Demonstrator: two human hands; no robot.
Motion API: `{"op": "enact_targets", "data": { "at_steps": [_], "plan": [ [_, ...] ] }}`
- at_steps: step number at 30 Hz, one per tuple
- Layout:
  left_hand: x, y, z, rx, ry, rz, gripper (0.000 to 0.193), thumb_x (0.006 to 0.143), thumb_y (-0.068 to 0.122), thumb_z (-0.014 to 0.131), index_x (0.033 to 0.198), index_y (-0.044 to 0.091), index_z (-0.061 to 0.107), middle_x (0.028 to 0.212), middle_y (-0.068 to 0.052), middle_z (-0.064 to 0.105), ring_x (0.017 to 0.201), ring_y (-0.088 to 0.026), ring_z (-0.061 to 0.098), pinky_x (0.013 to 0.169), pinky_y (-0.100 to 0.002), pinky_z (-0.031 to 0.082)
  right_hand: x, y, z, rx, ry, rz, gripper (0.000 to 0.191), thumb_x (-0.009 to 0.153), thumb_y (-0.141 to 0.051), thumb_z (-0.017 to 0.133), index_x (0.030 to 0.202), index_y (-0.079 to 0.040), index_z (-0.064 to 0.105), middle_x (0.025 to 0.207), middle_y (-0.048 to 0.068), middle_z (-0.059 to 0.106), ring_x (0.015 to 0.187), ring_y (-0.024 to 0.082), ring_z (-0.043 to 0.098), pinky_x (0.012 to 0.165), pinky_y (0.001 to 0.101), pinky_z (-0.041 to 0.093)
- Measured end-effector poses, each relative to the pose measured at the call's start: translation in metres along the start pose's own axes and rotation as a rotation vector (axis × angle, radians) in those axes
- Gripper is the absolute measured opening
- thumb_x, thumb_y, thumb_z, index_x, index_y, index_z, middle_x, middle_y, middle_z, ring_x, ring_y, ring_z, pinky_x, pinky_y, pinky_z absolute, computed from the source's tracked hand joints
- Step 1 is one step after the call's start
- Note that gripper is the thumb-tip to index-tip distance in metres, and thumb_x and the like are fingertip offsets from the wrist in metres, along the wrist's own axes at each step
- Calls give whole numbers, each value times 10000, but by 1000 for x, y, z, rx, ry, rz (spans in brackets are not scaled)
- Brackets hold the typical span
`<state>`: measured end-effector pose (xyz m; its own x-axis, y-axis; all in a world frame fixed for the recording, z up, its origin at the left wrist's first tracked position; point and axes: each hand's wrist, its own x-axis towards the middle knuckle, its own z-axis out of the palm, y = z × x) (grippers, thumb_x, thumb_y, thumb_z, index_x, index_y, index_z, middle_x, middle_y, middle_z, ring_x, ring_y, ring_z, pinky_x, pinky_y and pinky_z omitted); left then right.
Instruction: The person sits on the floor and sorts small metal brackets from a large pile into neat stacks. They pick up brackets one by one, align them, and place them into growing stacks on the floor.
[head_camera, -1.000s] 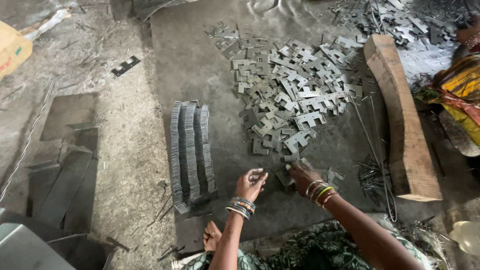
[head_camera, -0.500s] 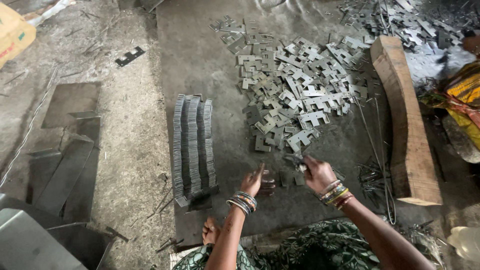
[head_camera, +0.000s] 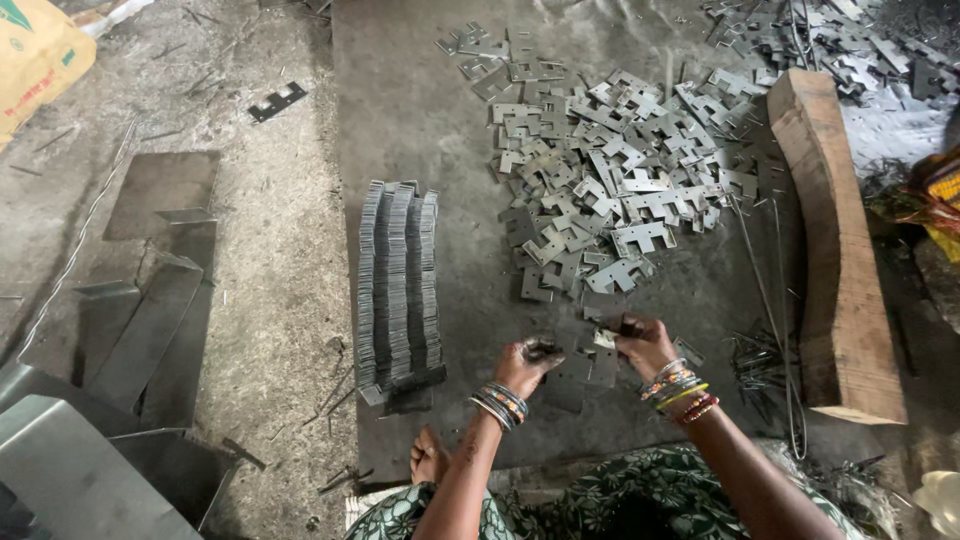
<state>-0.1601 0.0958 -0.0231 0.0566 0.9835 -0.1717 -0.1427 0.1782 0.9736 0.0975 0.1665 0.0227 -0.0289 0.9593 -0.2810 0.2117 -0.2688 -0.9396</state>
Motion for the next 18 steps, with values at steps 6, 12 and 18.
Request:
{"op": "enact_targets", "data": {
  "at_steps": [6, 12, 18],
  "plan": [
    [19, -37, -15, 154, 258, -19, 423, 962, 410, 636, 1195, 68, 726, 1153, -139, 743, 1009, -207, 691, 909, -401, 534, -24, -38, 3, -329, 47, -265, 344, 868, 40, 645, 1184, -62, 734, 917, 95, 755, 599, 153, 612, 449, 291, 487],
    [21, -41, -22, -423, -1, -183, 554, 996, 601, 356, 1419, 288, 529, 1353, -111, 659, 1186, -194, 675, 1059, -331, 493, -54, -60, 23, -887, -58, -1166, 440, 773, -75, 665, 1212, -36, 662, 1308, 175, 664, 1134, 313, 674, 781, 344, 611],
    [3, -11, -6, -317, -290, -42, 360, 1047, 168, 531, 1334, -36, 606, 1220, -229, 703, 1053, -344, 700, 917, -472, 576, -21, -32, 9, -1437, -310, -358, 549, 864, -86, 661, 1391, -216, 577, 1504, 26, 548, 1382, 250, 497, 1118, 425, 477]
  ]
}}
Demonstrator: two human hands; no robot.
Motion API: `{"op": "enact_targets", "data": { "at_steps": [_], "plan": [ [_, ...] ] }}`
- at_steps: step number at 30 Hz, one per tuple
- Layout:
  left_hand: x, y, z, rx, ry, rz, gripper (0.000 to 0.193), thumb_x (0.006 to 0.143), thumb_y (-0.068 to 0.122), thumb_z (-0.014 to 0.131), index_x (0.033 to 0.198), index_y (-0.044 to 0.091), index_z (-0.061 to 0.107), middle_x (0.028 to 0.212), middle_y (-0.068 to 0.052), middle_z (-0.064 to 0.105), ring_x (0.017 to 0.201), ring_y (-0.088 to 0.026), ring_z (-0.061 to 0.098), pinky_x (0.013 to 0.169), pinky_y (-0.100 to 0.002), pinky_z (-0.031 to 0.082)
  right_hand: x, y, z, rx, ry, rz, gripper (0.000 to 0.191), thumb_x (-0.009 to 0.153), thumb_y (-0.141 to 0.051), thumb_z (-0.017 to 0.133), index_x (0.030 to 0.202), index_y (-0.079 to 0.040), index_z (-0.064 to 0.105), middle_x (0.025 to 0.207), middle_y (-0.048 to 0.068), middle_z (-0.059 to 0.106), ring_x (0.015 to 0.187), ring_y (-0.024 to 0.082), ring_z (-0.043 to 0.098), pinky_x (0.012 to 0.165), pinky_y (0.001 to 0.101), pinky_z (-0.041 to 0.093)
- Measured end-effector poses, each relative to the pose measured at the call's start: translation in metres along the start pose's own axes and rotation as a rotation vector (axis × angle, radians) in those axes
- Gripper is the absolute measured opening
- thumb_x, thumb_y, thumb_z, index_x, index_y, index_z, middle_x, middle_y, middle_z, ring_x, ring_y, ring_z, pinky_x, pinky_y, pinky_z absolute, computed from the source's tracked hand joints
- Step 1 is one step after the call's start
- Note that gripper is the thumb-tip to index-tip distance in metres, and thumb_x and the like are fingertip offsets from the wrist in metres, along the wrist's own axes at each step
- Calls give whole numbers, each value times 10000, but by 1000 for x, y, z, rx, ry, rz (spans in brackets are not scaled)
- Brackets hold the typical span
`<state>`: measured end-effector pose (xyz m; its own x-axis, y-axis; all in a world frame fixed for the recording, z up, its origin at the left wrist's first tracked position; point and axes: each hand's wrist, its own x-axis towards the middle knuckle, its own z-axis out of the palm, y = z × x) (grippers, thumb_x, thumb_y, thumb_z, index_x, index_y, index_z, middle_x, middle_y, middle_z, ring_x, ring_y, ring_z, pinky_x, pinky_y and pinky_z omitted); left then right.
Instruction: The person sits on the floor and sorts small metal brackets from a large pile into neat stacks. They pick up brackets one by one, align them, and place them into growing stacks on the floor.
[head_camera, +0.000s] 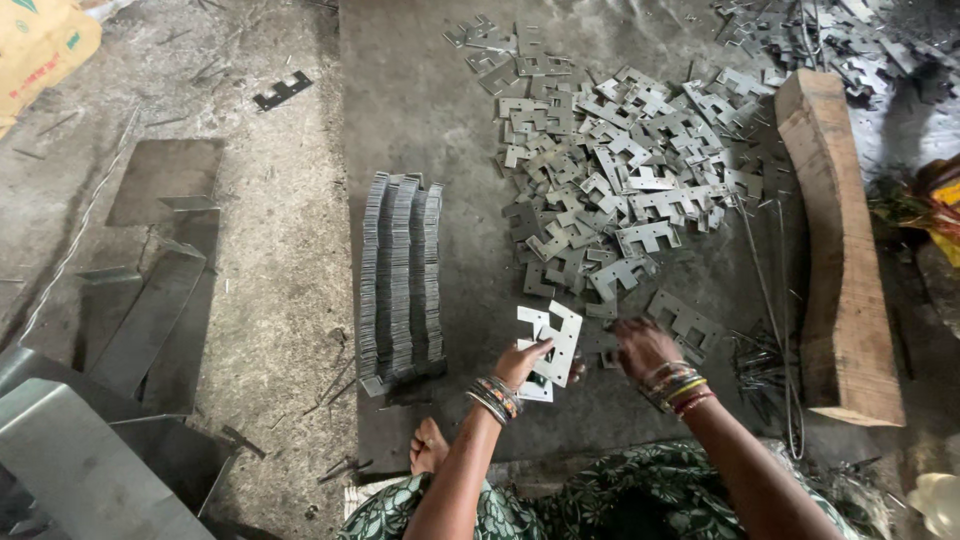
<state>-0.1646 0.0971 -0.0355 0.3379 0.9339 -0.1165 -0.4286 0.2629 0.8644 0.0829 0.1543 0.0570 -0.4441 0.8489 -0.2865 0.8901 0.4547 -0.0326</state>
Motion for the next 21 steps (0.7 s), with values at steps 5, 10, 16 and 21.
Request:
{"op": "enact_targets", "data": {
  "at_steps": [5, 10, 16, 21],
  "plan": [
    [-8, 31, 16, -459, 1, -37, 360, 999, 14, 552, 1348, -75, 570, 1263, -256, 675, 1113, -383, 684, 934, -500, 602, 9, 5, 18, -45, -19, -10, 695, 766, -123, 765, 1406, -168, 500, 1453, 63, 535, 1352, 298, 471, 1106, 442, 462],
    [-11, 40, 17, -346, -30, 121, 580, 844, -142, 545, 1411, -21, 523, 1386, -208, 637, 1247, -336, 662, 1045, -434, 561, 10, -3, -3, 29, -117, 179, 652, 754, -196, 832, 1338, -201, 543, 1331, 91, 563, 1305, 303, 505, 1041, 428, 511],
    [3, 15, 5, -428, 37, 104, 531, 873, -57, 693, 1377, -41, 527, 1345, -199, 655, 1197, -304, 676, 1029, -408, 582, 1, 1, -34, 208, 91, 300, 405, 901, -278, 754, 1279, -197, 633, 1167, 153, 697, 1034, 363, 688, 865, 486, 579],
    [9, 1, -8, 253, 327, -18, 316, 1065, 166, 638, 1249, -76, 723, 1033, -259, 712, 897, -328, 658, 796, -389, 522, 17, 30, -38, 757, 67, 145, 497, 748, -227, 772, 1222, -214, 620, 1073, 68, 763, 983, 271, 749, 776, 375, 627]
  ]
}}
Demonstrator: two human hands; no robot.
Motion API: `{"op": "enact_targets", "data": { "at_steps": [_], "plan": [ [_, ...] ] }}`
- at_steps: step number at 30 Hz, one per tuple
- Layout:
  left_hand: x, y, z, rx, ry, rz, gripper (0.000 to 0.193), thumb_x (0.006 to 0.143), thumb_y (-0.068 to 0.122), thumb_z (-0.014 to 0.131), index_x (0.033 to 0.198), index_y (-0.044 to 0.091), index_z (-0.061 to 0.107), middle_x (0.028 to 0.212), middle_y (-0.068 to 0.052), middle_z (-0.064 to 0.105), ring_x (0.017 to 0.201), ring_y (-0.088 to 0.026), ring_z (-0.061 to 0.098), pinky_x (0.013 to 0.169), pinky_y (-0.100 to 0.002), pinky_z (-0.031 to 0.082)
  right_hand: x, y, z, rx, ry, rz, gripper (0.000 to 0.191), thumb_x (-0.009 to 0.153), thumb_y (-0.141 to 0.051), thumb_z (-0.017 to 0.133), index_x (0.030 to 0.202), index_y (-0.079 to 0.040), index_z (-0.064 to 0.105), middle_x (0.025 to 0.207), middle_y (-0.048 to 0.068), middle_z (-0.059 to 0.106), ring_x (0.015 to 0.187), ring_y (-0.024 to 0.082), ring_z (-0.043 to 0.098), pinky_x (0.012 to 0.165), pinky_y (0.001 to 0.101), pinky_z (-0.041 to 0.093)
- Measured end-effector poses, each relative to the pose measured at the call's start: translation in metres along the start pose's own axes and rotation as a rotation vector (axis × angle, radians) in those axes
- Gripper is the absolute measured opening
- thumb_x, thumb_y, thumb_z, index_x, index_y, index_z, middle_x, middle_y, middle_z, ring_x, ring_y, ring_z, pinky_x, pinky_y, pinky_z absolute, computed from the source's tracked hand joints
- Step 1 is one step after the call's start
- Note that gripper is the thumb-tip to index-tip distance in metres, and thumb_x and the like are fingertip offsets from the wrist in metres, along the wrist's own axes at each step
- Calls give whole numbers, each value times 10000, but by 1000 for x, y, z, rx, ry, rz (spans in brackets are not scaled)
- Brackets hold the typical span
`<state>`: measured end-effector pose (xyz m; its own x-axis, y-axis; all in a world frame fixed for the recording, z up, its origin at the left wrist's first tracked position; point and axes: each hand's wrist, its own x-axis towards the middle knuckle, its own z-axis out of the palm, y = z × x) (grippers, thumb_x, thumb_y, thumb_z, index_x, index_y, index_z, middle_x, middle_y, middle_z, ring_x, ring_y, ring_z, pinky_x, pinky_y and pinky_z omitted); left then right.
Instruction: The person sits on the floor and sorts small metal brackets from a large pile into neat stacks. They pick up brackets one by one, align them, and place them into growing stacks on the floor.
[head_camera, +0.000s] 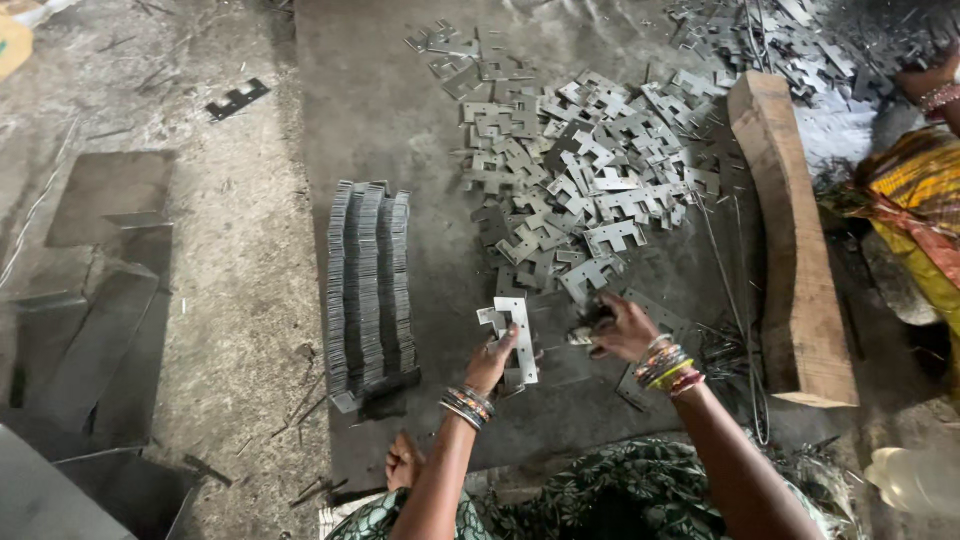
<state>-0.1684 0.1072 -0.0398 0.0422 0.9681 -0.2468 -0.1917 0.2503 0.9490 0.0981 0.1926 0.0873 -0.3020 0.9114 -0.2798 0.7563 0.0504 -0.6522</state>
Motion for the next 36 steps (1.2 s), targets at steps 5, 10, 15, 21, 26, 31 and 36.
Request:
{"op": "enact_targets", "data": {
  "at_steps": [5, 10, 15, 21, 26, 31, 36],
  "plan": [
    [-11, 8, 2, -337, -169, -87, 242, 985, 99, 652, 1146, -73, 706, 996, -207, 747, 821, -317, 724, 744, -440, 594, 27, 38, -38, 925, 171, 465, 389, 943, -299, 699, 1241, -48, 696, 1159, 116, 821, 1057, 275, 756, 894, 332, 627],
    [-18, 26, 9, -580, -227, -117, 180, 925, 0, 671, 1086, -79, 662, 1000, -230, 757, 843, -353, 764, 738, -493, 645, 12, 85, -57, -615, 132, 374, 548, 839, -237, 779, 1349, -147, 602, 1241, 229, 692, 1142, 413, 659, 961, 484, 551],
    [-21, 36, 12, -572, -148, -148, 232, 922, -48, 677, 1141, -119, 651, 1019, -249, 748, 878, -357, 762, 788, -485, 659, 9, 92, -59, -528, 119, 250, 681, 687, -248, 898, 1308, -150, 636, 1245, 162, 698, 1216, 370, 615, 1034, 455, 511],
    [-25, 50, 10, 16, 129, -229, 507, 872, 170, 800, 1257, -77, 582, 1155, -232, 717, 1066, -327, 726, 893, -413, 591, -12, 42, -41, -628, 227, -68, 353, 879, -153, 699, 1230, -191, 699, 1237, 70, 680, 1117, 282, 676, 869, 406, 590],
    [-23, 45, 4, 208, 218, -172, 506, 917, 273, 819, 1223, -80, 625, 1168, -215, 730, 1096, -300, 710, 932, -363, 532, -35, 18, -31, -794, 255, -518, 498, 765, -173, 788, 1245, -163, 654, 1230, 103, 592, 1110, 328, 632, 872, 435, 573],
    [-15, 21, 7, -493, -9, -65, 314, 916, 91, 749, 1139, -115, 670, 1010, -249, 728, 851, -339, 736, 765, -473, 639, -55, 39, -23, -1065, -124, -433, 632, 676, -233, 854, 1262, -342, 643, 1504, 47, 480, 1301, 302, 482, 1026, 456, 472],
    [-15, 18, 9, -584, -127, -49, 263, 895, 9, 701, 1141, -83, 688, 1025, -196, 769, 844, -286, 775, 776, -439, 661, -48, 63, -17, -1115, -248, -253, 568, 745, -251, 816, 1274, -307, 616, 1426, 44, 483, 1339, 294, 457, 1068, 428, 457]
  ]
}}
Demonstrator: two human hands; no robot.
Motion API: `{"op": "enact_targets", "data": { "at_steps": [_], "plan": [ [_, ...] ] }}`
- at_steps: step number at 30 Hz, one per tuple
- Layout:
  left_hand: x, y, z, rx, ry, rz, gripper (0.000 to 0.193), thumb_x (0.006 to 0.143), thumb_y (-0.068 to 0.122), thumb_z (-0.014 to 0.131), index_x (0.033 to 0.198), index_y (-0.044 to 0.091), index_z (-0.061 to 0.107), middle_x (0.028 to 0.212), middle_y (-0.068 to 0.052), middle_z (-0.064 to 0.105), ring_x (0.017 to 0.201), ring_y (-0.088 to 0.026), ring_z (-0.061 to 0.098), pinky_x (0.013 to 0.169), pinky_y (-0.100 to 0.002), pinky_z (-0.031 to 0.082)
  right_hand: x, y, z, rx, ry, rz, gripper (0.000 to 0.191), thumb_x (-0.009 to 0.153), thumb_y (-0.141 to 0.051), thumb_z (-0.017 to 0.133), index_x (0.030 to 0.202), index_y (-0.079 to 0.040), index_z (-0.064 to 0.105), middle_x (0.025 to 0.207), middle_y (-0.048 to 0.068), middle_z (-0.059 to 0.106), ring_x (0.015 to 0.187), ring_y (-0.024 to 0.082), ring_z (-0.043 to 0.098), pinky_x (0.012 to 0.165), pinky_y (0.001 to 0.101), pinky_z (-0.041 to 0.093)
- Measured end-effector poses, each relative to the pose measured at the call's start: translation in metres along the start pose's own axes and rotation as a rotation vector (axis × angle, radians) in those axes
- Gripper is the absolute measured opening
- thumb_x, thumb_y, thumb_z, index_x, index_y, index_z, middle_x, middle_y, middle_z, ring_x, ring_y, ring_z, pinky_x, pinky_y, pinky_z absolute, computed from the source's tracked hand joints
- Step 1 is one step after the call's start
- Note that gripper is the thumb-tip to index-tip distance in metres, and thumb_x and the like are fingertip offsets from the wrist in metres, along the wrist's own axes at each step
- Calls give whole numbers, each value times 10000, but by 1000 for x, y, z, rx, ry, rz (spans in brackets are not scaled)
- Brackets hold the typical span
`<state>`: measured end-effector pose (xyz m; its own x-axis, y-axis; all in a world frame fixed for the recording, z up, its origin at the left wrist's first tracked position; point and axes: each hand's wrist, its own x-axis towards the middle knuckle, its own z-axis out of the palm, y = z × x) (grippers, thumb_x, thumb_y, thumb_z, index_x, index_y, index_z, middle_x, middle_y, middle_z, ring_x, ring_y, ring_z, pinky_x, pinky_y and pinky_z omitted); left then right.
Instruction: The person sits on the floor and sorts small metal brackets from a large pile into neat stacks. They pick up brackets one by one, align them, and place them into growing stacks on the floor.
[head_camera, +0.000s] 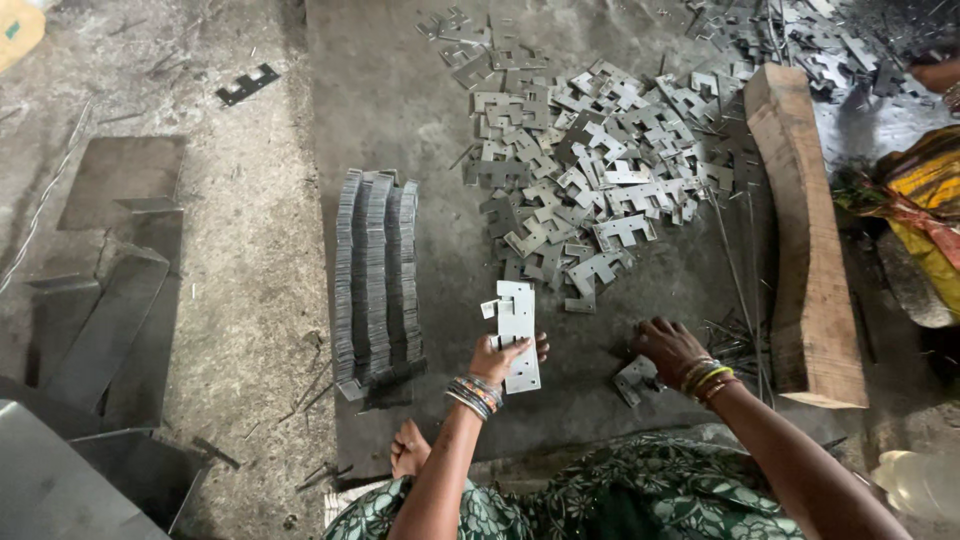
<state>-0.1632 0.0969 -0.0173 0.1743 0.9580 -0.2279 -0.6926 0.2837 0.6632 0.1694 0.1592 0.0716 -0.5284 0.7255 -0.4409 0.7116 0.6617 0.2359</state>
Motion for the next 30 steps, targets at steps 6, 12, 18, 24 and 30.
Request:
{"op": "enact_targets", "data": {
  "at_steps": [6, 12, 18, 24, 30],
  "plan": [
    [7, -4, -1, -6, -4, 79, 278, 887, -10, 727, 1150, -73, 662, 1030, -200, 761, 843, -288, 768, 755, -445, 657, 9, 27, -2, 230, 163, 315, 157, 971, -214, 703, 1128, -215, 693, 1010, 78, 763, 895, 325, 737, 736, 464, 610],
    [27, -35, -43, 623, -10, 500, 307, 1070, -17, 644, 1371, -78, 651, 1232, -221, 736, 1043, -307, 726, 898, -447, 540, 29, 12, -26, 1129, 164, 265, 588, 781, -179, 783, 1337, -191, 591, 1020, 87, 802, 864, 285, 814, 723, 419, 643],
    [33, -44, -44, 403, 93, 250, 286, 929, 32, 763, 1197, -59, 719, 1061, -127, 778, 908, -207, 737, 800, -349, 573, 89, 5, -61, 625, 117, 410, 697, 830, -179, 819, 1453, -186, 507, 1259, 153, 682, 1147, 325, 671, 922, 430, 589],
    [29, -20, -25, 99, 134, 86, 201, 861, 44, 761, 1044, -34, 730, 909, -125, 782, 740, -225, 753, 688, -373, 627, 142, -2, -93, 453, 291, 336, 805, 769, -117, 757, 1499, -234, 439, 1580, 91, 420, 1370, 370, 483, 1069, 476, 504],
    [29, -9, -13, 98, 269, 201, 210, 842, -21, 778, 1040, -27, 712, 911, -164, 774, 727, -268, 743, 660, -420, 622, 152, -13, -103, 290, 119, 305, 840, 813, -164, 738, 1550, -231, 339, 1598, 92, 365, 1437, 387, 383, 1135, 525, 416]
  ]
}}
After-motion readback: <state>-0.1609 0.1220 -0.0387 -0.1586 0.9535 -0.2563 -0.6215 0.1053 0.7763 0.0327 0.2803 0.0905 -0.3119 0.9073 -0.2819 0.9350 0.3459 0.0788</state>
